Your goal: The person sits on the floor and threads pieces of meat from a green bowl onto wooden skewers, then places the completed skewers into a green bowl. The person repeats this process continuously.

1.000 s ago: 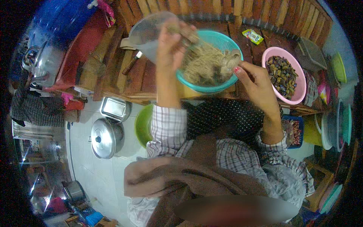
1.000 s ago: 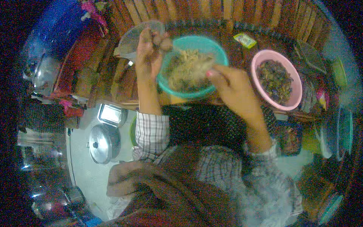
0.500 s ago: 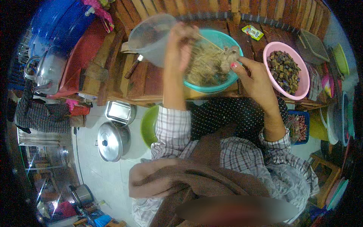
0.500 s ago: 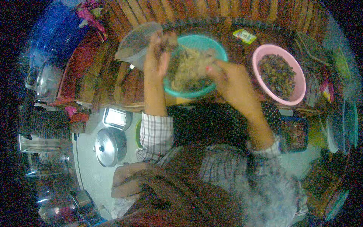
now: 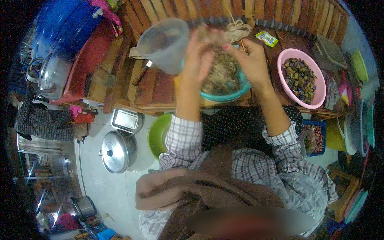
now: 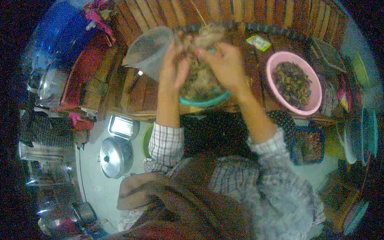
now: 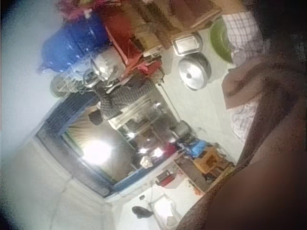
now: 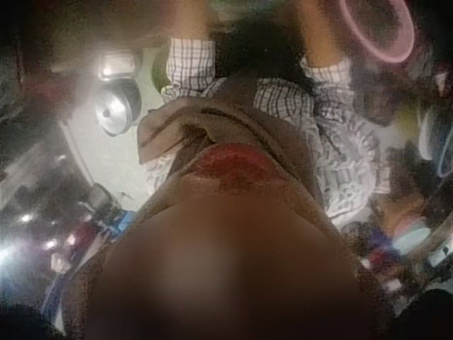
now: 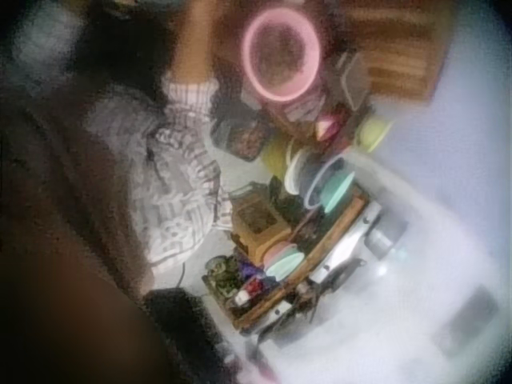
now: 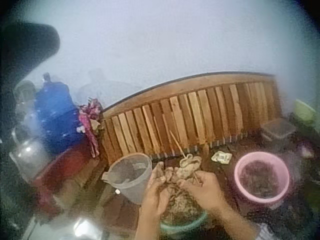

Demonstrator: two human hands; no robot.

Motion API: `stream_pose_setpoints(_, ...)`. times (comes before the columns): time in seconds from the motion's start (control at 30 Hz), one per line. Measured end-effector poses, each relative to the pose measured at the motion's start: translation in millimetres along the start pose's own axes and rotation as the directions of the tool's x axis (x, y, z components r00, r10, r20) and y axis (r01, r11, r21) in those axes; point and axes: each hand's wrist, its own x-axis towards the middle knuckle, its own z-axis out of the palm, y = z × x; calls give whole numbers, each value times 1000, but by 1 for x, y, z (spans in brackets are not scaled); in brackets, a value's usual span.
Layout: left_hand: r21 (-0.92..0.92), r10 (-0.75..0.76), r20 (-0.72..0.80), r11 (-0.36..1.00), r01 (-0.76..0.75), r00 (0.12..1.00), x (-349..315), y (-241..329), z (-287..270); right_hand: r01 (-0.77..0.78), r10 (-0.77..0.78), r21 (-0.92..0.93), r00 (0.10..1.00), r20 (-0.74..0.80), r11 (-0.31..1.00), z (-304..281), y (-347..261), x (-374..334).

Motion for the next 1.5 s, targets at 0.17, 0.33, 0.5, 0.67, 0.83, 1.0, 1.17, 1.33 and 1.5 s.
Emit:
stream_pose_setpoints(0.17, 284, -161, -48, 944, 168, 986, -3, 5, -4, 151, -152, -18, 984, -94, 988, 6, 8, 5)
stream_pose_setpoints(0.33, 288, -183, -131, 934, 214, 974, -4, 7, -3, 81, -111, -294, 990, -87, 952, -3, 11, 6)
stream_pose_setpoints(0.5, 297, -180, -131, 931, 212, 975, -5, 7, 0, 98, -118, -312, 992, -44, 945, -10, 5, 7)
stream_pose_setpoints(0.67, 321, -137, -81, 934, 156, 987, -3, 11, -8, 121, -122, -206, 993, 8, 971, -33, -4, -2)
stream_pose_setpoints(0.83, 262, 22, -81, 965, 0, 996, 5, 18, -19, 206, -144, -300, 966, 217, 931, -66, -6, -30)
stream_pose_setpoints(1.0, 263, 60, -71, 964, -39, 996, 2, 22, -17, 250, -136, -473, 956, 261, 845, -79, -11, -45)
stream_pose_setpoints(1.17, 268, 74, -32, 961, -63, 997, 2, 23, -13, 279, -158, -533, 952, 262, 799, -77, -15, -47)
stream_pose_setpoints(1.33, 313, 72, -23, 948, -61, 997, 1, 23, -16, 290, -152, -584, 950, 274, 758, -75, -17, -46)
stream_pose_setpoints(1.5, 400, 91, 63, 910, -108, 994, 0, 23, -17, 313, -189, -611, 947, 261, 727, -73, -25, -49)
